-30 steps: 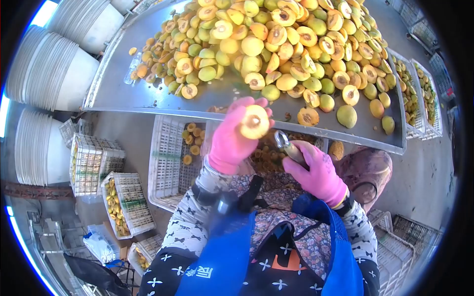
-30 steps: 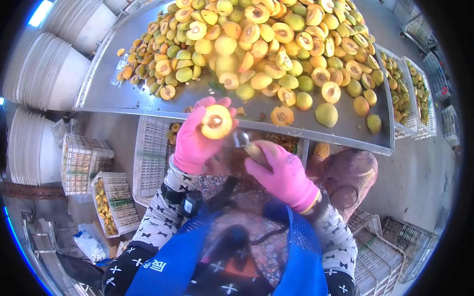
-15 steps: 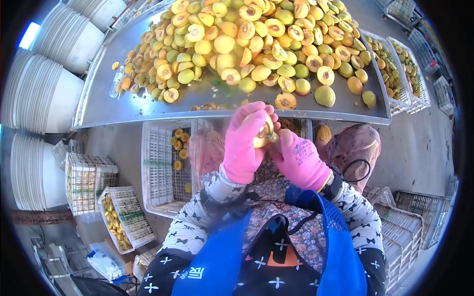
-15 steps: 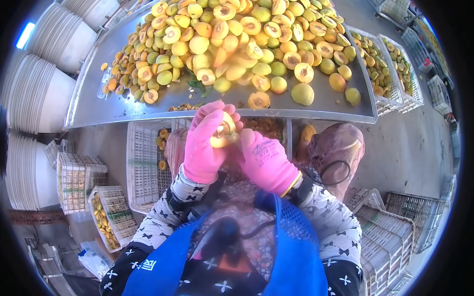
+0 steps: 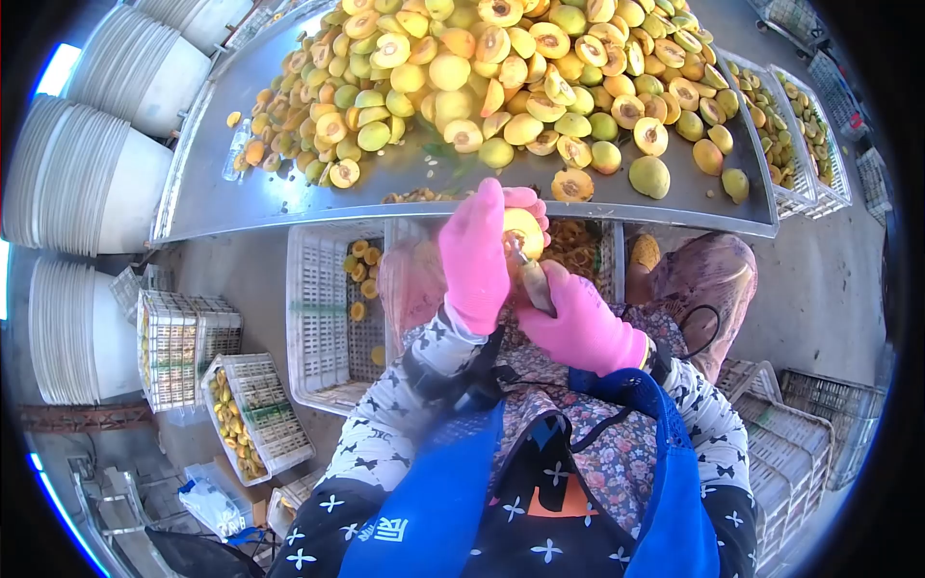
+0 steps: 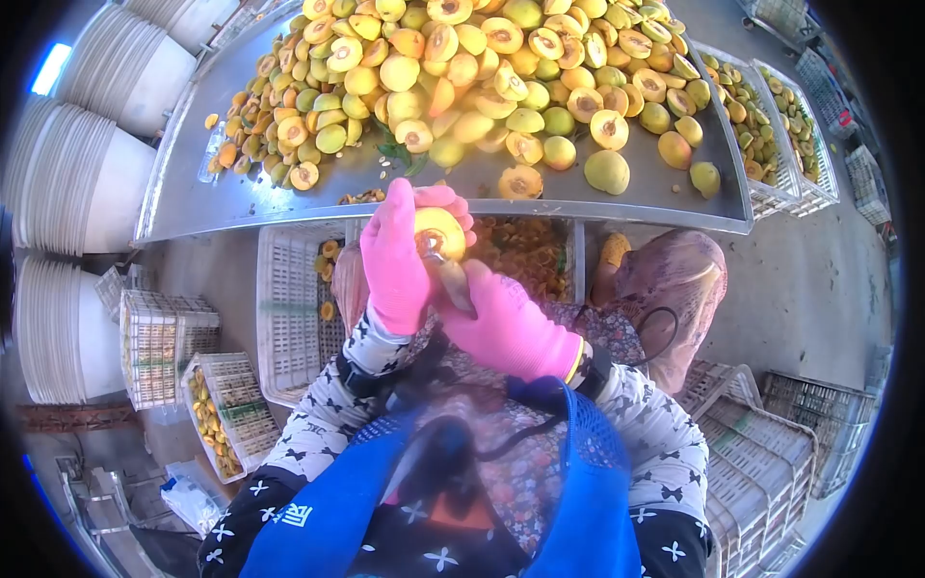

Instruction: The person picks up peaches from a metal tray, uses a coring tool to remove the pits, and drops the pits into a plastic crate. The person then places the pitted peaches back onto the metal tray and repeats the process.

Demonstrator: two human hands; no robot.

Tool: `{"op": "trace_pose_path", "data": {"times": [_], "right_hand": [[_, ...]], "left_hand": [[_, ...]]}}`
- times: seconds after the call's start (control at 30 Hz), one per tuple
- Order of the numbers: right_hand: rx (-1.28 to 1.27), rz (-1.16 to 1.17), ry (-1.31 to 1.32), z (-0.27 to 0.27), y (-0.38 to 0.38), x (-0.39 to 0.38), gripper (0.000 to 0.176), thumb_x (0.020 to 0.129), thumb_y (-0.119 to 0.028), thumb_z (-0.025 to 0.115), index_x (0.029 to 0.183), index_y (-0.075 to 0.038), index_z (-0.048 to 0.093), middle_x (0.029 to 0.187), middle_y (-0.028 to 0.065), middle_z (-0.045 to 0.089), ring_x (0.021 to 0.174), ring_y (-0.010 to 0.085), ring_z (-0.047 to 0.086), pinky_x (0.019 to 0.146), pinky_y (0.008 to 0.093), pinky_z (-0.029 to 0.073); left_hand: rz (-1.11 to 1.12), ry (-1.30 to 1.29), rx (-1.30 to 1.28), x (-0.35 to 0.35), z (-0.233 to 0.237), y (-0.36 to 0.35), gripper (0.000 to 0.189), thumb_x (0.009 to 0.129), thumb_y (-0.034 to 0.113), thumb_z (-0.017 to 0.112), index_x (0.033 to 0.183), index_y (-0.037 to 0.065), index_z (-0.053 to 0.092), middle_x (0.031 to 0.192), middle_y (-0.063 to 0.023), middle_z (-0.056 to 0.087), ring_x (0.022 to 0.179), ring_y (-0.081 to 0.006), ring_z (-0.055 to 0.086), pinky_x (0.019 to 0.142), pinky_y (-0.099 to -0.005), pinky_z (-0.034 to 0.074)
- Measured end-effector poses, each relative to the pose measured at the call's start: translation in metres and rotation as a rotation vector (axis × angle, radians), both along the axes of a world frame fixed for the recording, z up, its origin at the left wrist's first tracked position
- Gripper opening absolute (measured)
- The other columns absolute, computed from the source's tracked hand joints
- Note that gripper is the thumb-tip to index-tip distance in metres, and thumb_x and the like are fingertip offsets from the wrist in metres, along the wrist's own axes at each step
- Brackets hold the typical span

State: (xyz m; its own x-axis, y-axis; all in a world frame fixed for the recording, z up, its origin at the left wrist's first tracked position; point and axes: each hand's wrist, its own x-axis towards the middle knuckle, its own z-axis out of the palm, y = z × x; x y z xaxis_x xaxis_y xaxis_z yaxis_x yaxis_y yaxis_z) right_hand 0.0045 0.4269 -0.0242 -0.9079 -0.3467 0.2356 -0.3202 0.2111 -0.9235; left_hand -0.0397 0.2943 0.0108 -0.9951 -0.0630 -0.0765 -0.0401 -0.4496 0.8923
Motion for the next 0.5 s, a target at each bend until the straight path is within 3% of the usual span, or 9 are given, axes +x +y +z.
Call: {"op": "trace_pose_path", "data": {"times": [0.17, 0.23, 0.27, 0.33, 0.37, 0.47, 0.5], "right_hand": [[-0.224, 0.231, -0.858, 0.026, 0.013, -0.004, 0.016, 0.085, -0.010, 0.065, 0.094, -0.003, 0.054, 0.069, 0.0011, 0.054, 0.053, 0.0109, 0.055, 0.046, 0.0270, 0.043], [-0.267, 0.241, -0.927, 0.031, 0.015, -0.005, 0.015, 0.085, -0.009, 0.065, 0.093, -0.003, 0.054, 0.069, 0.0024, 0.055, 0.052, 0.0124, 0.055, 0.045, 0.0275, 0.043], [-0.288, 0.248, -0.962, 0.032, 0.015, -0.006, 0.015, 0.085, -0.008, 0.065, 0.093, -0.003, 0.054, 0.069, 0.0031, 0.055, 0.052, 0.0131, 0.056, 0.045, 0.0277, 0.043], [-0.251, 0.247, -0.931, 0.031, 0.015, -0.007, 0.014, 0.085, -0.009, 0.064, 0.093, -0.002, 0.054, 0.068, 0.0029, 0.055, 0.052, 0.0136, 0.056, 0.045, 0.0289, 0.043], [-0.235, 0.240, -0.916, 0.030, 0.016, -0.007, 0.014, 0.085, -0.009, 0.064, 0.092, -0.002, 0.054, 0.068, 0.0028, 0.055, 0.052, 0.0139, 0.056, 0.045, 0.0295, 0.043], [0.094, -0.036, 0.160, -0.019, 0.007, 0.000, 0.016, 0.086, -0.010, 0.064, 0.095, -0.001, 0.054, 0.066, 0.0027, 0.056, 0.051, 0.0143, 0.056, 0.045, 0.0319, 0.043], [0.096, -0.036, 0.150, -0.025, 0.008, 0.000, 0.017, 0.086, -0.010, 0.064, 0.095, -0.001, 0.054, 0.065, 0.0027, 0.056, 0.051, 0.0145, 0.056, 0.045, 0.0328, 0.043]], "left_hand": [[-0.113, -0.042, -0.115, -0.003, 0.000, -0.004, 0.042, 0.102, 0.034, 0.052, 0.092, -0.003, 0.067, 0.081, -0.0096, 0.066, 0.070, -0.0152, 0.062, 0.063, -0.0266, 0.052], [-0.202, -0.137, -0.104, -0.007, 0.003, -0.007, 0.043, 0.102, 0.035, 0.052, 0.090, -0.003, 0.067, 0.080, -0.0088, 0.066, 0.069, -0.0142, 0.062, 0.062, -0.0259, 0.051], [-0.131, -0.067, -0.147, -0.005, -0.002, -0.005, 0.043, 0.102, 0.036, 0.052, 0.090, -0.003, 0.067, 0.080, -0.0100, 0.067, 0.069, -0.0158, 0.063, 0.062, -0.0268, 0.052], [0.003, 0.075, -0.238, -0.003, -0.015, 0.002, 0.045, 0.102, 0.038, 0.053, 0.090, -0.003, 0.068, 0.080, -0.0123, 0.068, 0.069, -0.0192, 0.066, 0.063, -0.0286, 0.056], [-0.040, 0.031, -0.238, -0.005, -0.016, 0.001, 0.045, 0.102, 0.038, 0.052, 0.090, -0.003, 0.068, 0.080, -0.0122, 0.068, 0.069, -0.0191, 0.066, 0.063, -0.0285, 0.056], [-0.141, -0.112, -0.198, -0.007, -0.020, -0.003, 0.046, 0.102, 0.039, 0.051, 0.091, -0.003, 0.067, 0.081, -0.0124, 0.068, 0.070, -0.0193, 0.067, 0.063, -0.0286, 0.056], [-0.155, -0.156, -0.165, -0.008, -0.019, -0.003, 0.046, 0.102, 0.039, 0.051, 0.092, -0.003, 0.067, 0.082, -0.0127, 0.068, 0.070, -0.0196, 0.067, 0.064, -0.0289, 0.056]]}}
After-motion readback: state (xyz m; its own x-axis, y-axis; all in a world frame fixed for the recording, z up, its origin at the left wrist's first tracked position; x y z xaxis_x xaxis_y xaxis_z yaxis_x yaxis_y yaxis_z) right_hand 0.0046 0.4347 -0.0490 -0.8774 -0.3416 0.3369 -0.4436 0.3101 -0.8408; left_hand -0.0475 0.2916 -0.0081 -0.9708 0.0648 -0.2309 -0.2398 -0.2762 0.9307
